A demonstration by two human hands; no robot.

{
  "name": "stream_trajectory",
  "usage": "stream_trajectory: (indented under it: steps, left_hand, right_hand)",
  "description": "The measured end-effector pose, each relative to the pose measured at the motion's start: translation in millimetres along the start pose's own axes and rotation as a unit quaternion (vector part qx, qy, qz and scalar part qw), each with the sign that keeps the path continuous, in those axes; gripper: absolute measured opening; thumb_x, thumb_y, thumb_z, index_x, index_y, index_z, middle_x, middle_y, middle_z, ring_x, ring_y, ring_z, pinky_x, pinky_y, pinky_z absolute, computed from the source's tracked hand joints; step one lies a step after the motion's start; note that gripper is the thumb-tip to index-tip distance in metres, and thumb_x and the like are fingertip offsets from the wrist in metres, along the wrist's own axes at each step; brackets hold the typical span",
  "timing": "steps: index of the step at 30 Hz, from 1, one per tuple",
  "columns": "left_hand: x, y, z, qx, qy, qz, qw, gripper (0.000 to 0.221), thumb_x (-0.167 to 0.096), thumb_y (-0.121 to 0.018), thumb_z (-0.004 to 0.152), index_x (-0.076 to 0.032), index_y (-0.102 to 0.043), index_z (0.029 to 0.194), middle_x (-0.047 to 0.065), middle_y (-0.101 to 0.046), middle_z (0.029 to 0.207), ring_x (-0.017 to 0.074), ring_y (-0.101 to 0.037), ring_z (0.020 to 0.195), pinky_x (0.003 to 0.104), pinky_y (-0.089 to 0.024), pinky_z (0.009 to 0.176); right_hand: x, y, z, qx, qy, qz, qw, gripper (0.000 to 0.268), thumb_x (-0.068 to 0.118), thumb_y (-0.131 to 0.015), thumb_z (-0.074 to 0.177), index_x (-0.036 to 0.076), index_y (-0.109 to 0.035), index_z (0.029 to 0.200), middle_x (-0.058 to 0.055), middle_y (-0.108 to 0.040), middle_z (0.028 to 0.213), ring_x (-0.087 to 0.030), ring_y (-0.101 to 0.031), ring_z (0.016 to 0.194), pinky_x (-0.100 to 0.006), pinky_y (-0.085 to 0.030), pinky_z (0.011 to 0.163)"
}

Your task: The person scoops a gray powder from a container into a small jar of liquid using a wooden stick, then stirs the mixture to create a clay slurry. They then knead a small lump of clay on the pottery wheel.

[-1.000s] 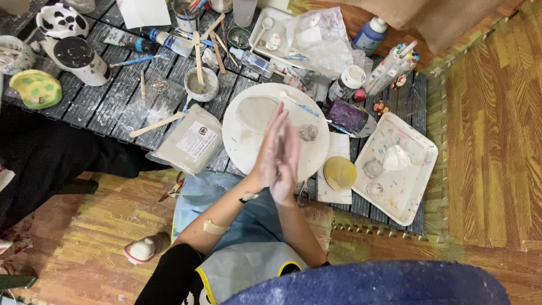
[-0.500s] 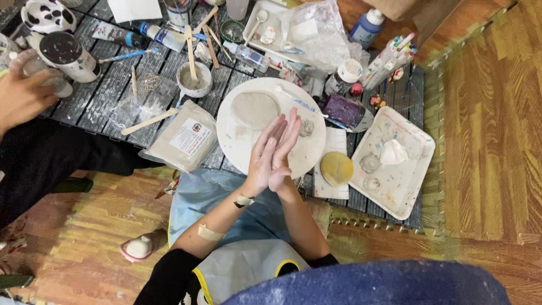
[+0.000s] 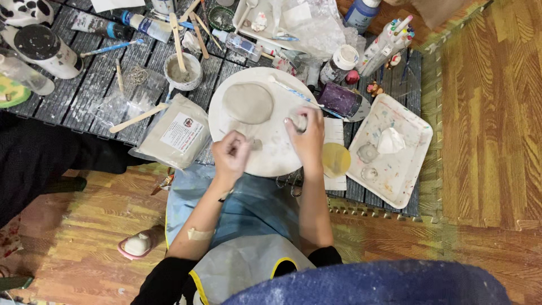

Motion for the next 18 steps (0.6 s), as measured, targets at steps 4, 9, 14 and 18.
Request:
stream_trajectory:
  steps: [4, 9, 14, 18]
  left_hand:
    - [-8, -7, 7, 0.025, 0.064, 0.072, 0.995, 0.019, -0.007, -0.072, 0.089, -0.003, -0.062, 0.073, 0.007, -0.043, 0.049, 0.0128, -0.04, 0.045, 0.03, -0.032, 0.047]
    - [-44, -2, 10, 0.013, -0.05, 0.139, 0.989, 0.015, 0.002, -0.065, 0.086, -0.004, -0.059, 0.099, 0.011, -0.055, 0.083, 0.0254, -0.054, 0.073, 0.038, -0.045, 0.07]
    - [-58, -20, 5, 0.005, -0.145, 0.171, 0.975, 0.04, 0.005, -0.062, 0.085, -0.003, -0.047, 0.121, 0.017, -0.046, 0.117, 0.038, -0.055, 0.103, 0.045, -0.048, 0.092]
    - [-49, -33, 2, 0.086, -0.104, 0.115, 0.984, 0.035, 0.006, -0.061, 0.092, -0.004, -0.055, 0.124, 0.019, -0.053, 0.124, 0.0335, -0.062, 0.103, 0.041, -0.053, 0.094]
  right_hand:
    - [7, -4, -5, -0.004, 0.006, -0.033, 0.999, 0.032, 0.017, -0.079, 0.084, 0.006, -0.056, 0.104, -0.015, -0.056, 0.106, -0.037, -0.06, 0.103, -0.047, -0.049, 0.091]
    - [20, -2, -9, 0.004, 0.014, -0.062, 0.998, 0.031, 0.018, -0.083, 0.082, 0.007, -0.058, 0.095, -0.015, -0.057, 0.1, -0.038, -0.06, 0.098, -0.048, -0.049, 0.084]
    - [16, -8, -10, 0.032, 0.024, -0.036, 0.999, 0.032, 0.018, -0.084, 0.081, 0.006, -0.055, 0.086, -0.011, -0.061, 0.085, -0.036, -0.062, 0.08, -0.046, -0.05, 0.073]
    - [9, -10, -15, 0.031, 0.054, -0.026, 0.998, 0.024, 0.01, -0.077, 0.083, 0.005, -0.053, 0.08, -0.01, -0.063, 0.08, -0.034, -0.063, 0.075, -0.044, -0.051, 0.071]
Point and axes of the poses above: each hand's wrist, its own z-axis towards the middle knuckle, its own y-axis out of the back of the hand, x = y × z, the point moved 8 cm from there along z, towards the middle knuckle
